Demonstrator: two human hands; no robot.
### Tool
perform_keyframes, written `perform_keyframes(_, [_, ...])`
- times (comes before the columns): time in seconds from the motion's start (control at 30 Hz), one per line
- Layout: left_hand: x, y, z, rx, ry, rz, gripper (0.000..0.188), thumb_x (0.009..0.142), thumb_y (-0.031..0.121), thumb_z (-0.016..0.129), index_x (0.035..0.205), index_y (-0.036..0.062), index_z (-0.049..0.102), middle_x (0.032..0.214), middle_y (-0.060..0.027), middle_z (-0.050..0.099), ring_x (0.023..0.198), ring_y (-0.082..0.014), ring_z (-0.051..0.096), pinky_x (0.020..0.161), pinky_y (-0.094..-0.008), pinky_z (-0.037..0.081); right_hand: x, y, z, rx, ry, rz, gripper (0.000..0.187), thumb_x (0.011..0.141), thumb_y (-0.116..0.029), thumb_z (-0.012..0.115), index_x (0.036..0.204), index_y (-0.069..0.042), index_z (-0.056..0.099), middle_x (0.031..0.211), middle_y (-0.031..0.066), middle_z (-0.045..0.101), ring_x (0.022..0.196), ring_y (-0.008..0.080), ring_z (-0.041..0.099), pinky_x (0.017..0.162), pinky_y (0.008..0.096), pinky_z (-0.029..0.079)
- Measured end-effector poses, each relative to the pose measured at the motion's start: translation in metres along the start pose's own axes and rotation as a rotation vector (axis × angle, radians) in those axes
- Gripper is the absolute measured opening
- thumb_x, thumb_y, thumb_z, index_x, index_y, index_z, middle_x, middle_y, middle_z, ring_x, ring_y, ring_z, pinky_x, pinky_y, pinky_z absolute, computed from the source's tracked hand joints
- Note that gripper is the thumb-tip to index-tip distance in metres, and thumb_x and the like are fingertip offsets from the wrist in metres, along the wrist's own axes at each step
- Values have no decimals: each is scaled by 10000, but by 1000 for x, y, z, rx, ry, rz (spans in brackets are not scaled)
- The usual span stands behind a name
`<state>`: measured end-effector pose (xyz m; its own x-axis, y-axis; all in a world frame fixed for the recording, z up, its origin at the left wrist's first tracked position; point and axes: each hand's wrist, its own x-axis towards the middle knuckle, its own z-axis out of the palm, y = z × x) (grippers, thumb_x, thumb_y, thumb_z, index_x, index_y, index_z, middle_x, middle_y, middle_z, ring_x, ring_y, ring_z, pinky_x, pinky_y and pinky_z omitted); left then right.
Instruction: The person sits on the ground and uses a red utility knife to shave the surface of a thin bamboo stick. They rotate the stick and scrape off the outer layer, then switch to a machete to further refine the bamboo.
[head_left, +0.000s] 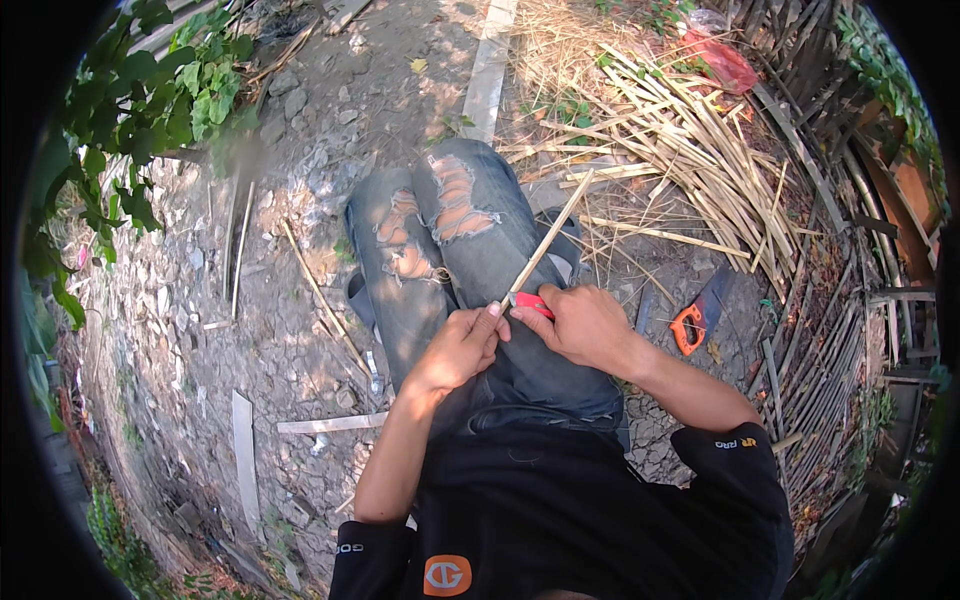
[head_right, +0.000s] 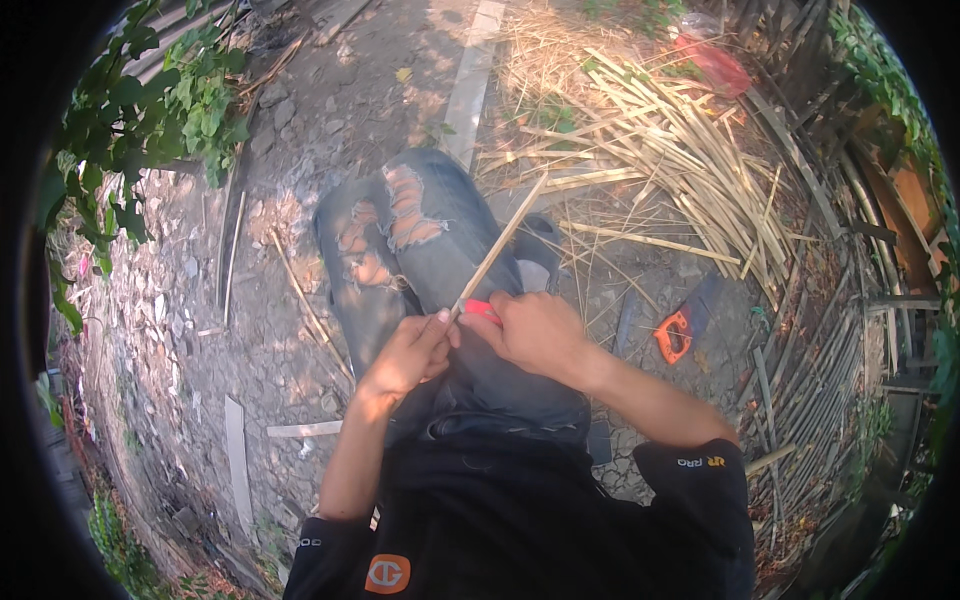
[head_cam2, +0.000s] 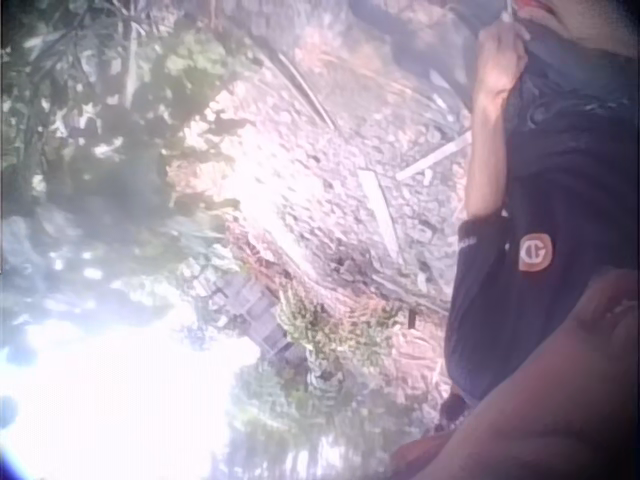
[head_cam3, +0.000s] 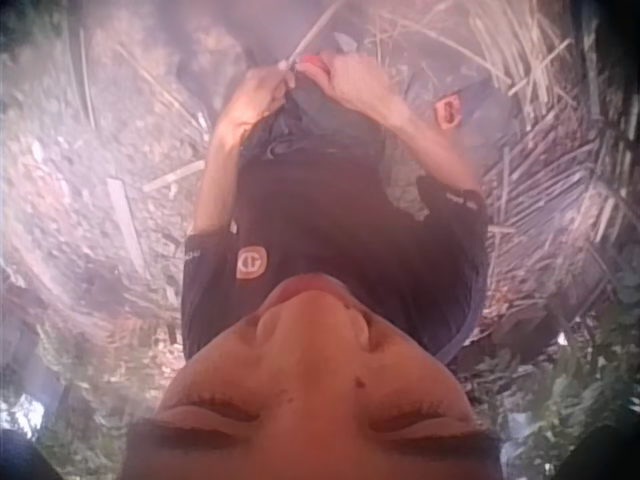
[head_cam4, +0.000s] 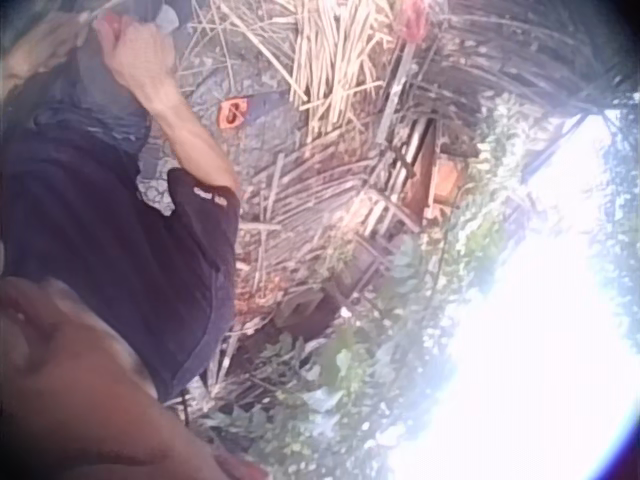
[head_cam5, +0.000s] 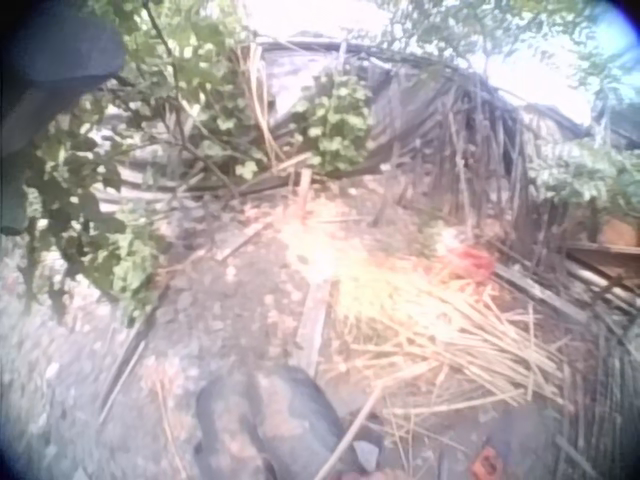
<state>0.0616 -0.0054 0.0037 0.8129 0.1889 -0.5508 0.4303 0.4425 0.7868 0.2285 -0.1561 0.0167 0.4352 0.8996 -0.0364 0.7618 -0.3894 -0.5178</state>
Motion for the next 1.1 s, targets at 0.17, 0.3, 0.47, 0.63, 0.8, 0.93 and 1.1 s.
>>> perform_keyframes(0.17, [-19,-24,-22,123,2,25,480,1161,377,427,898,12,595,586,53,363,477,-52,297,440,-257,251,60,127,-54,100,481,400,655,1094,-490,521,805,78,673,655,314,603,632,490,612,625,540,468])
perform_keyframes(0.3, [-30,-31,-36,162,-9,25,500,1153,395,447,878,8,604,586,41,382,474,-58,320,442,-261,259,45,149,-69,150,502,347,682,1098,-509,511,765,77,622,572,222,495,529,306,472,577,473,416])
perform_keyframes(0.47, [-20,-23,-25,150,13,42,515,1158,383,441,870,2,634,554,29,424,483,-60,356,468,-267,294,1,25,-7,28,79,2,581,1028,-523,615,812,14,663,597,236,609,577,432,642,567,515,497])
perform_keyframes(0.63, [-18,-22,-22,160,35,66,509,1155,366,454,862,-4,645,551,34,428,490,-61,368,480,-270,306,7,7,-1,-92,61,12,571,1019,-536,612,834,0,682,658,243,660,665,459,687,627,542,547])
perform_keyframes(0.8, [-43,-37,-44,348,70,94,502,1149,378,462,864,-3,620,548,43,411,477,-62,350,461,-267,297,66,130,-57,109,406,485,750,1088,-585,447,838,81,686,728,318,643,764,488,671,732,540,507])
perform_keyframes(0.93, [-58,-43,-57,374,91,104,514,1146,392,474,854,0,633,558,51,421,500,-50,358,481,-263,311,52,196,-78,102,642,575,826,1080,-642,420,858,103,696,643,249,597,642,349,596,709,494,475])
perform_keyframes(1.1, [-41,-30,-34,445,184,149,466,1127,364,528,869,7,680,566,47,420,536,-58,378,512,-286,328,40,91,-39,35,484,126,606,1046,-515,601,801,37,649,585,216,595,554,399,629,567,480,481])
